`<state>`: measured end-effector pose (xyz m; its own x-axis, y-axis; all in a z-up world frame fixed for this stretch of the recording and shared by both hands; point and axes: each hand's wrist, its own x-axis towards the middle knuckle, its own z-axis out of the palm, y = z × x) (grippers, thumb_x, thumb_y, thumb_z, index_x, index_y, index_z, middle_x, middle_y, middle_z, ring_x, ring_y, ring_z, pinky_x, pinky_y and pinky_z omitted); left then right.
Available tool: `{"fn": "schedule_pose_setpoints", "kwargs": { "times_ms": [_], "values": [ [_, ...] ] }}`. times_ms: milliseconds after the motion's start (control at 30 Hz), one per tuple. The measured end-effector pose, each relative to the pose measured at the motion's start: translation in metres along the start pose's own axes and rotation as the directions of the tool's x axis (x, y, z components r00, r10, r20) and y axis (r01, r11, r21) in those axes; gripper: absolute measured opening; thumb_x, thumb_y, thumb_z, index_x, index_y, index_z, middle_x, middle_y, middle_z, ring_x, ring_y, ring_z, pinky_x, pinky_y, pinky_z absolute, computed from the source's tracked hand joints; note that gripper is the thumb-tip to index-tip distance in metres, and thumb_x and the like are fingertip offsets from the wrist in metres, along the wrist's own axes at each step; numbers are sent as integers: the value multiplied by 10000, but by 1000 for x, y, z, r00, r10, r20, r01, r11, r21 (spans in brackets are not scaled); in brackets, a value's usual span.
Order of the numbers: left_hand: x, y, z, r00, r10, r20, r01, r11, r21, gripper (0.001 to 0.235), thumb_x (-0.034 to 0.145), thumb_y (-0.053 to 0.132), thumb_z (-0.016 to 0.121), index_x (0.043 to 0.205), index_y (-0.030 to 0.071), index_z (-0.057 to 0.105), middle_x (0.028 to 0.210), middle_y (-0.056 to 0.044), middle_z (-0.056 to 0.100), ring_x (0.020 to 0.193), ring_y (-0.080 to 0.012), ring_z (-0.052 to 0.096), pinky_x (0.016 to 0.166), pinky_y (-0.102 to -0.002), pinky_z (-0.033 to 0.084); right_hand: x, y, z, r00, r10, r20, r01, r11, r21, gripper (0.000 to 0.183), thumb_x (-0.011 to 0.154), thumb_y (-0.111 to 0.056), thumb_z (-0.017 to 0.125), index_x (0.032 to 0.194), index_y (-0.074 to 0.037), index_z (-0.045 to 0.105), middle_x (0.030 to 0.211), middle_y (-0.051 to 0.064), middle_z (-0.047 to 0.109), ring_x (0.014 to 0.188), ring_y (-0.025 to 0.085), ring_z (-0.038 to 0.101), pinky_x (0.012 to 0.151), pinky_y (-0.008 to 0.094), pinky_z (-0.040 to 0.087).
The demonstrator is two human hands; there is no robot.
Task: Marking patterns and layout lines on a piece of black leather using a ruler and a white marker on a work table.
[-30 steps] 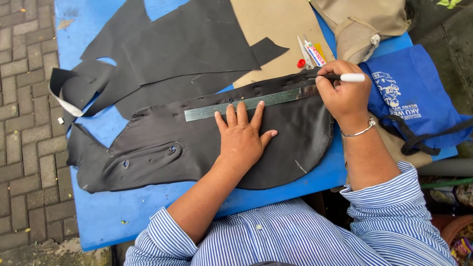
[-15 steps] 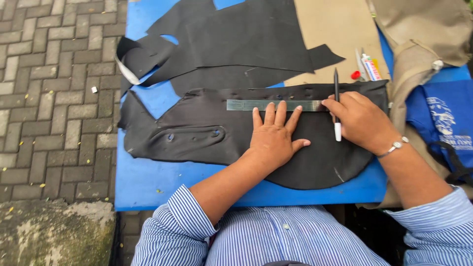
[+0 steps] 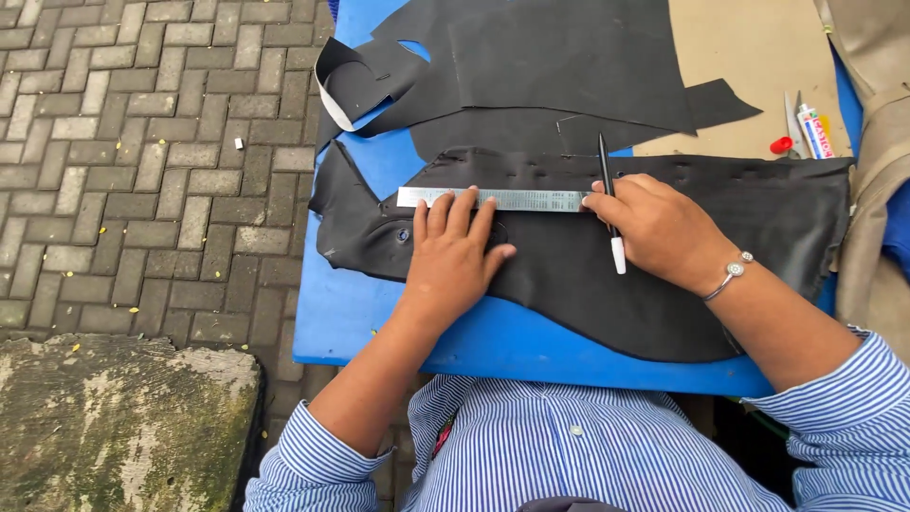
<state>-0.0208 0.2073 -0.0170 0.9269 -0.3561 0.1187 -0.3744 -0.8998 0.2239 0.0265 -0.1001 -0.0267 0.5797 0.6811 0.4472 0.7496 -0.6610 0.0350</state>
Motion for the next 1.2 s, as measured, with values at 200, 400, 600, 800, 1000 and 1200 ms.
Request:
{"fn": "schedule_pose_setpoints", "kwargs": {
  "times_ms": [200, 400, 600, 800, 1000, 1200],
  "values": [
    [-1, -22, 27, 985, 43, -168, -37, 999, 34, 501, 1022, 387, 578, 1386, 43, 574, 1324, -133, 516, 1294, -332, 441, 1140, -556, 329, 15, -20, -8, 997, 74, -20, -75, 995, -59, 244, 1054, -210, 627, 1250, -87, 704, 1016, 102, 719, 1062, 271, 712, 953, 372, 551],
    [-3, -18, 20, 987, 38, -156, -41, 999, -18, 548, 1024, 449, 566, 1441, 93, 551, 1305, -144, 508, 1304, -364, 423, 1145, -629, 295, 88, -61, -35, 940, 340, -30, -248, 739, 626, 309, 1108, -247, 532, 1300, -70, 697, 1026, 84, 684, 1022, 299, 661, 899, 403, 513],
    [-4, -15, 17, 978, 43, -203, -52, 998, -42, 526, 1008, 434, 596, 1394, 77, 586, 1262, -162, 526, 1288, -376, 445, 1148, -644, 291, 144, -76, 38, 832, 494, 252, -334, 85, 939, 164, 957, -126, 682, 1081, -21, 699, 877, 91, 667, 862, 148, 684, 717, 294, 622],
    [-3, -15, 22, 978, 19, -206, -31, 998, -53, 514, 996, 451, 586, 1381, 111, 596, 1258, -154, 546, 1290, -378, 462, 1159, -652, 280, 170, -92, 68, 795, 521, 311, -412, 86, 907, 119, 918, -129, 682, 1013, -69, 721, 776, 42, 631, 754, 96, 649, 586, 265, 567],
    [-2, -16, 23, 980, 15, -196, -26, 998, -56, 502, 1000, 442, 579, 1386, 122, 592, 1269, -154, 544, 1298, -376, 466, 1166, -638, 271, 178, -97, 60, 769, 547, 330, -497, 189, 847, 123, 897, -168, 694, 994, -108, 741, 793, 39, 649, 766, 95, 626, 626, 262, 542],
    [-2, -16, 17, 980, 18, -196, -28, 998, -51, 505, 992, 442, 595, 1382, 122, 597, 1274, -153, 549, 1295, -372, 473, 1160, -635, 284, 174, -89, 62, 783, 544, 301, -508, 282, 814, 112, 889, -175, 700, 977, -126, 748, 834, 54, 688, 787, 112, 630, 641, 293, 534]
  ]
}}
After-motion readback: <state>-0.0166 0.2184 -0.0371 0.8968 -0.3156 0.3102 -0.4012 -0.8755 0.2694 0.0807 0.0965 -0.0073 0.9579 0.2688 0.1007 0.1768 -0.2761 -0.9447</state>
